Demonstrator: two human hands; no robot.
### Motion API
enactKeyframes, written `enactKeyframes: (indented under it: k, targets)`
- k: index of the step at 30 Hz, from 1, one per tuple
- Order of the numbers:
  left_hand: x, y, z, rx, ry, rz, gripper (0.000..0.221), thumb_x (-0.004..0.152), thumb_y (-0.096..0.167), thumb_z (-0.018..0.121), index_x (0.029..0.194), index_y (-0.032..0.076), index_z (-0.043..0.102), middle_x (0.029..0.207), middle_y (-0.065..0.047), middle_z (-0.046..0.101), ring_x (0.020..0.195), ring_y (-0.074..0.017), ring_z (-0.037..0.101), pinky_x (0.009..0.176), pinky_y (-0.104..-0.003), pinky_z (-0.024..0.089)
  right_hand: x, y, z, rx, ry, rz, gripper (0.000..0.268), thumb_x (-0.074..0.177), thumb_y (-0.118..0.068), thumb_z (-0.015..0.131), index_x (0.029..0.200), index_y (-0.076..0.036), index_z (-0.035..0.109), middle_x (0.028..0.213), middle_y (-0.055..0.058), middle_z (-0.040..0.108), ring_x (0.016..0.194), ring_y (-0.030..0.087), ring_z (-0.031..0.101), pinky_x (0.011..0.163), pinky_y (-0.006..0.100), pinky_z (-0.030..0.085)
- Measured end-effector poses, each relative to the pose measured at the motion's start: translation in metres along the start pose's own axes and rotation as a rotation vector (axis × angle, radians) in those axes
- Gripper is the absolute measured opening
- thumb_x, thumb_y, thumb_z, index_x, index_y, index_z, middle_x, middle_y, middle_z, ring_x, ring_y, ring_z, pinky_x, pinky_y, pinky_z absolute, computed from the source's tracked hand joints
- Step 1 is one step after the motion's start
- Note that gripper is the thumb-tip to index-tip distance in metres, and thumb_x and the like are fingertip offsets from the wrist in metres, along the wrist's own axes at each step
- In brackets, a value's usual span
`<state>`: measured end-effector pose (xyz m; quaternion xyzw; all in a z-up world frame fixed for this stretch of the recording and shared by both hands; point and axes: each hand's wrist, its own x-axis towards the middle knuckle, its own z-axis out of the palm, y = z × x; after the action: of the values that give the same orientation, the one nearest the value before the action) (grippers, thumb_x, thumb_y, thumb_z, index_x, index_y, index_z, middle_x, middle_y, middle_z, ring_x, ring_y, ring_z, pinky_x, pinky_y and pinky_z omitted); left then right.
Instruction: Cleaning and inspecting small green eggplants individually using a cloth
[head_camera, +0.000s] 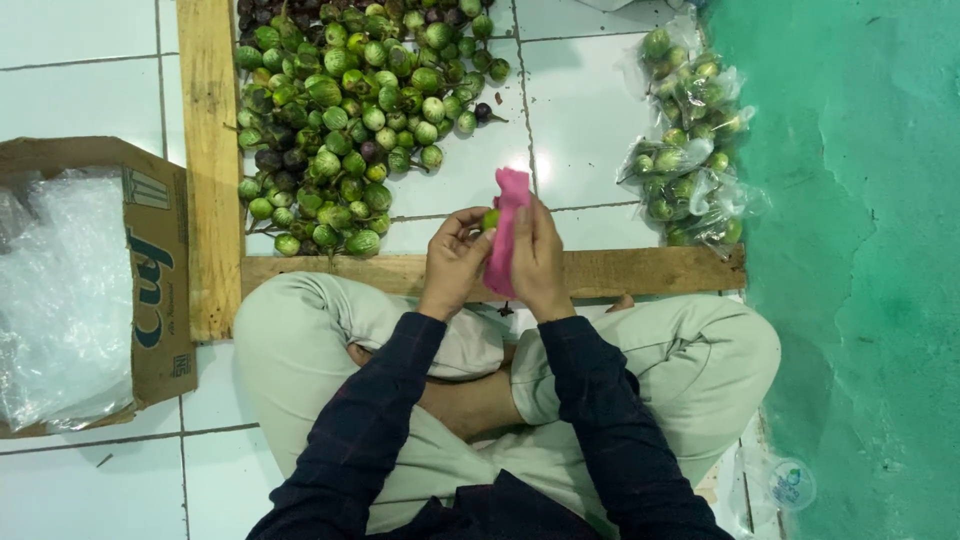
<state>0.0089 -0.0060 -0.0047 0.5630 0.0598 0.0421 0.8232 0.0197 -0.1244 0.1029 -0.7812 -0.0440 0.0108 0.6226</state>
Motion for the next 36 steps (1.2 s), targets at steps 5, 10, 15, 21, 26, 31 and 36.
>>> enactKeyframes:
  k: [5,10,15,21,26,31,36]
  targets:
    - [0.0,0.004,-0.009,-0.168,-0.027,-0.114,0.029,0.102,0.012,0.068,0.128,0.0,0.063,0.109,-0.009,0.072,0.092,-0.0133,0.069,0.072,-0.023,0.057,0.0,0.017,0.001,-0.227,-0.067,-0.041,0.051,0.111,-0.047,0.036,0.123,-0.004,0.062,0.092,0.019,0.061,0.093,0.043,0.067,0.084,0.055,0.053]
    - [-0.002,0.02,-0.006,-0.456,-0.169,-0.283,0.028,0.104,0.011,0.062,0.129,-0.001,0.065,0.111,-0.017,0.074,0.094,-0.0218,0.073,0.075,-0.031,0.06,0.009,0.056,-0.003,-0.197,-0.009,-0.021,0.044,0.111,-0.039,0.044,0.088,-0.007,0.063,0.072,0.016,0.059,0.075,0.033,0.066,0.072,0.045,0.052]
    - [0.005,0.004,-0.01,-0.386,-0.024,-0.228,0.028,0.097,0.002,0.069,0.125,-0.003,0.065,0.111,-0.015,0.072,0.099,-0.0257,0.074,0.081,-0.031,0.064,0.004,0.045,-0.004,-0.038,0.059,0.035,0.043,0.112,-0.044,0.039,0.105,-0.012,0.067,0.089,0.012,0.069,0.093,0.025,0.068,0.085,0.044,0.054]
    - [0.008,0.003,-0.014,-0.278,0.031,-0.168,0.027,0.099,0.006,0.068,0.124,-0.002,0.065,0.108,-0.012,0.072,0.096,-0.0216,0.074,0.079,-0.031,0.065,0.002,0.033,-0.013,-0.305,0.09,0.059,0.028,0.104,-0.03,0.056,0.097,-0.006,0.067,0.08,0.023,0.064,0.082,0.045,0.067,0.076,0.052,0.052]
    - [0.024,-0.002,-0.032,0.09,0.122,-0.047,0.028,0.095,0.01,0.077,0.119,-0.001,0.067,0.099,-0.014,0.072,0.086,-0.0197,0.073,0.072,-0.031,0.064,0.011,0.033,-0.036,-0.207,0.204,0.03,0.021,0.105,-0.029,0.056,0.103,-0.011,0.068,0.079,0.01,0.07,0.078,0.028,0.07,0.072,0.041,0.055]
    - [0.021,-0.01,-0.029,0.316,0.146,-0.036,0.034,0.087,0.012,0.084,0.114,-0.001,0.068,0.094,-0.011,0.069,0.082,-0.0171,0.071,0.069,-0.028,0.063,0.012,0.043,-0.034,-0.204,0.203,-0.041,0.02,0.102,-0.022,0.063,0.107,-0.003,0.066,0.083,0.022,0.068,0.082,0.039,0.069,0.069,0.048,0.053]
    - [0.016,0.006,0.003,0.636,0.085,0.021,0.039,0.088,0.03,0.082,0.115,0.005,0.071,0.087,-0.015,0.072,0.084,-0.025,0.068,0.073,-0.034,0.054,0.011,0.023,-0.029,-0.115,0.147,-0.013,0.02,0.103,-0.019,0.06,0.111,-0.002,0.068,0.087,0.02,0.071,0.08,0.032,0.069,0.072,0.044,0.055]
